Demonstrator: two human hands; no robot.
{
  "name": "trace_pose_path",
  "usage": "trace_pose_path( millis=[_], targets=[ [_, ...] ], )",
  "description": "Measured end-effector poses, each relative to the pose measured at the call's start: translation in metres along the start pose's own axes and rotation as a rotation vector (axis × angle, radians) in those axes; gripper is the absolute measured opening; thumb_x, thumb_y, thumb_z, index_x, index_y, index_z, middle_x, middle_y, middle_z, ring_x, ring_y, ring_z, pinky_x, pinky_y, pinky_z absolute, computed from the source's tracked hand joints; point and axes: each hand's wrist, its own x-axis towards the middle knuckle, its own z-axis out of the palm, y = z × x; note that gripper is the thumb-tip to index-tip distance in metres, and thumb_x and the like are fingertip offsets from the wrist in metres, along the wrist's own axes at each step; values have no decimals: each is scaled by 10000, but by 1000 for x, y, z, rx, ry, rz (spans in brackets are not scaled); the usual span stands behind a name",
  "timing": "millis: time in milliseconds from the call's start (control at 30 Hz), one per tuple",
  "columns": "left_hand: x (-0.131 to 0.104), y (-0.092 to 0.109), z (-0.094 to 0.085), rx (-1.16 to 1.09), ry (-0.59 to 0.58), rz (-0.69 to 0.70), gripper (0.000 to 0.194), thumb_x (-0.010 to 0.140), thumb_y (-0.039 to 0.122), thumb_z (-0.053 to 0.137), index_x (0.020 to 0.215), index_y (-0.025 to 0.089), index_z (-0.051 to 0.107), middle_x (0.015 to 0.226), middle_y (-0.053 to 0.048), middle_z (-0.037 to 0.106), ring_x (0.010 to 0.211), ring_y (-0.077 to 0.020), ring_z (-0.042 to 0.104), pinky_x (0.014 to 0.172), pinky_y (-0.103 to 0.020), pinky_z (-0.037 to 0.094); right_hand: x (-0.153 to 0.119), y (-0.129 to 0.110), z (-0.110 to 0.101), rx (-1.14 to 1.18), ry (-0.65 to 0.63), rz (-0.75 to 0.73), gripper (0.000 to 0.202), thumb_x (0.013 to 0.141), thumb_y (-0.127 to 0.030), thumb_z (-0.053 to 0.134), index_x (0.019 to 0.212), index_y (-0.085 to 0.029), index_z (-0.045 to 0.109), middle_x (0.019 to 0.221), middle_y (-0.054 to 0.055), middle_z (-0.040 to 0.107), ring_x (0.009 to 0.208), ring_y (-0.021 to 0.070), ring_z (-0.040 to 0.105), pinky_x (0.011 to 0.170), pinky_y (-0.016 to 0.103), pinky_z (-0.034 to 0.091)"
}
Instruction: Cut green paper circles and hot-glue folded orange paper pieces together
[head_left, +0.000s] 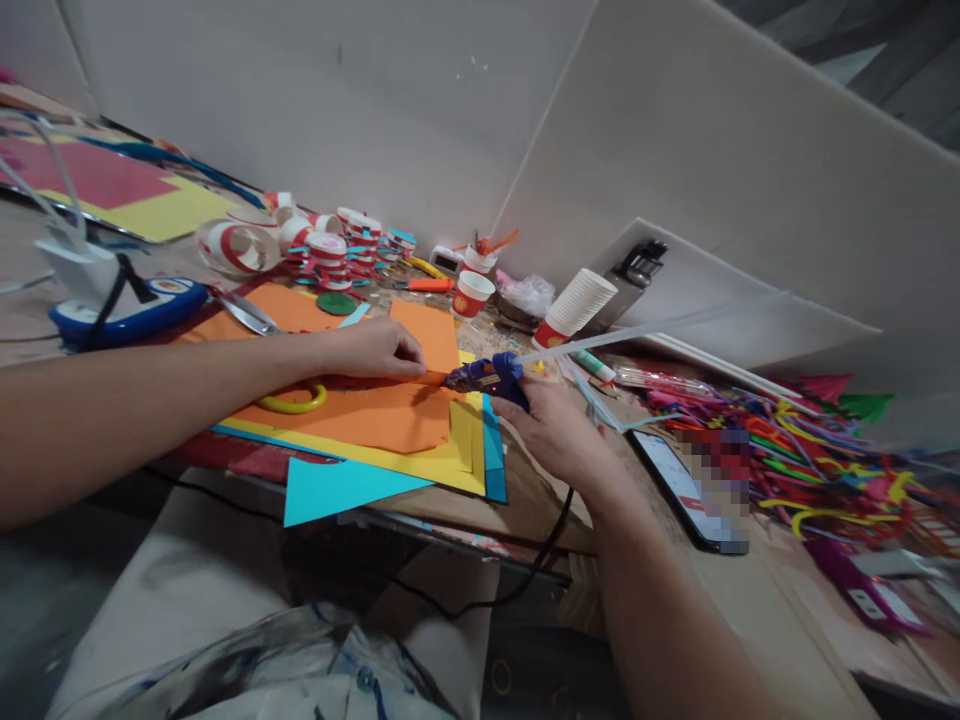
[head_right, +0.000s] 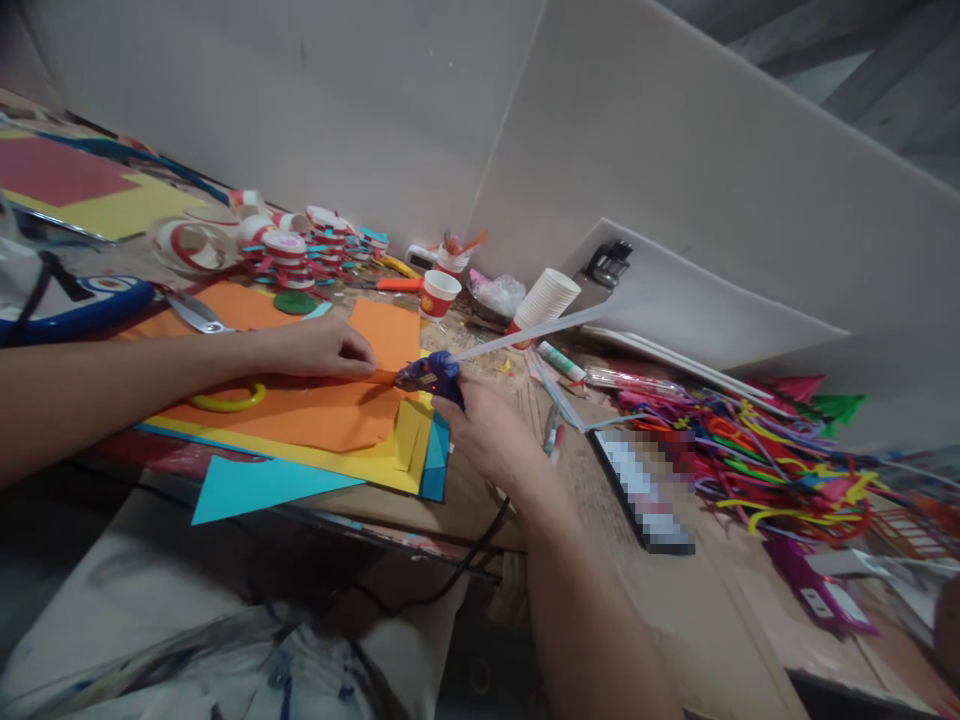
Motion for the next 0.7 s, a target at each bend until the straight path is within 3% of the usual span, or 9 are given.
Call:
trace_pose_path(
  millis=[333,700],
  targets=[
    [0,-1,-1,9,-13,-10,333,789,421,557,849,159,752,748,-9,716,633,-125,576,603,-213,382,0,10,-6,-117,13,57,209,896,-298,534,1014,-175,654,1043,118,678,942,259,593,779,329,421],
    [-1,-5,-15,38,-152,21,337,774,362,567,1002,179,735,878,-4,735,750,-125,607,666,-190,405,-2,-8,2,17,-35,22,248,910,-336,514,1074,-194,634,1044,88,693,928,236,612,754,312,430]
  ],
)
